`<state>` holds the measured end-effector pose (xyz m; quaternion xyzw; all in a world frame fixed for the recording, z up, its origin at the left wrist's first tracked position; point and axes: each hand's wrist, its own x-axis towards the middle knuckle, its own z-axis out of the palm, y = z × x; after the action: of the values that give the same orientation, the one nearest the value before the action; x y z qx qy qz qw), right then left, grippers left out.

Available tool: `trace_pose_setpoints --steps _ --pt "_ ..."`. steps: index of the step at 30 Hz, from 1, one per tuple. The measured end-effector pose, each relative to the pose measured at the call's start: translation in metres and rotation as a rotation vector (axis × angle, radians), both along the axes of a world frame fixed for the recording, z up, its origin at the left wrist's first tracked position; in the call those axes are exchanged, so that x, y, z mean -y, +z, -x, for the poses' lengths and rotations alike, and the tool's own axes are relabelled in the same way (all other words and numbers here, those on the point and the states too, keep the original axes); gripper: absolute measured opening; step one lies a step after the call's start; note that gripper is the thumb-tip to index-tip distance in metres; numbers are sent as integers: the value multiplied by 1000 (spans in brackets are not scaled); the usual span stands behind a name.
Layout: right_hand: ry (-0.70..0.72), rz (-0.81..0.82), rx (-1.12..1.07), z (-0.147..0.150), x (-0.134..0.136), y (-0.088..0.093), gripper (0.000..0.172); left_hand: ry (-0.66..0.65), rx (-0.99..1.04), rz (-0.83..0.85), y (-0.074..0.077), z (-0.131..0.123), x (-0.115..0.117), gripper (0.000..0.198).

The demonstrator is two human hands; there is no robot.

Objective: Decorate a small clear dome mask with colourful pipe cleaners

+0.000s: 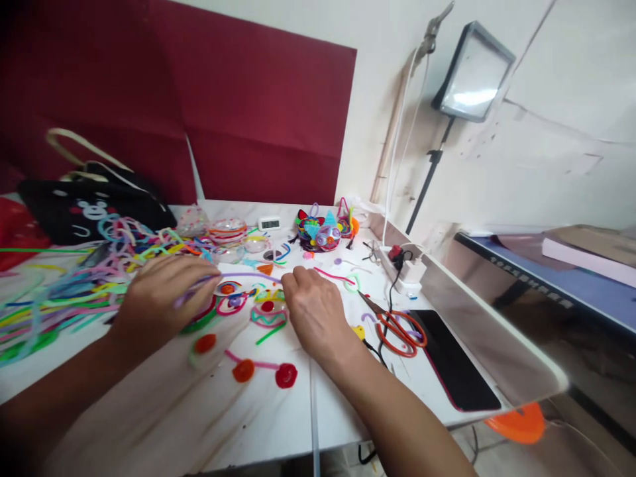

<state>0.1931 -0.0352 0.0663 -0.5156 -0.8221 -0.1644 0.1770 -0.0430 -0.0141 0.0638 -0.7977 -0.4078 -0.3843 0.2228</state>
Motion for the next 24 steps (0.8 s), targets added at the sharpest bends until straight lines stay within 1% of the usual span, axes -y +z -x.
trace_pose_setpoints --steps 2,3,4,6,9,11,13,15,16,17,18,19,20,21,22,23,24 --pt "30 -21 7 1 -1 -8 17 33 -194 -151 2 -8 2 13" --pt "41 -40 8 1 -2 -12 17 26 -253 -182 3 -14 4 17" --pt "46 -65 4 1 -3 -16 17 8 -288 -187 3 -21 6 19" --pt "18 -122 -22 -3 -6 -22 17 -67 -267 -179 2 -34 11 19" --pt "-67 -186 -83 -11 -15 -30 17 -274 -181 -123 -6 -49 20 18" --pt "-125 -215 -133 -17 -22 -34 17 -444 -199 -62 -12 -55 29 25" --pt "-176 -245 -183 -23 -26 -36 17 -589 -189 2 -17 -57 40 37" --pt "-213 -264 -219 -28 -29 -36 18 -696 -118 58 -16 -56 49 46" --pt "-223 -267 -226 -29 -30 -36 19 -717 -62 84 -13 -53 50 44" --pt "-229 -267 -230 -31 -31 -36 19 -708 -5 110 -8 -48 48 42" --pt "-231 -266 -234 -32 -32 -36 20 -648 57 135 -1 -40 42 36" --pt "-231 -265 -241 -33 -32 -37 20 -535 109 174 6 -30 31 31" --pt "-230 -264 -247 -34 -33 -37 20 -378 149 206 14 -17 15 30" --pt "-228 -263 -254 -34 -34 -38 19 -192 184 212 21 -2 -5 30" --pt "-226 -259 -260 -34 -34 -38 19 -30 155 255 26 14 -28 31" --pt "-224 -253 -263 -34 -35 -39 19 85 86 291 29 31 -52 33" --pt "-222 -243 -265 -34 -36 -39 19 168 -11 341 30 47 -76 35"
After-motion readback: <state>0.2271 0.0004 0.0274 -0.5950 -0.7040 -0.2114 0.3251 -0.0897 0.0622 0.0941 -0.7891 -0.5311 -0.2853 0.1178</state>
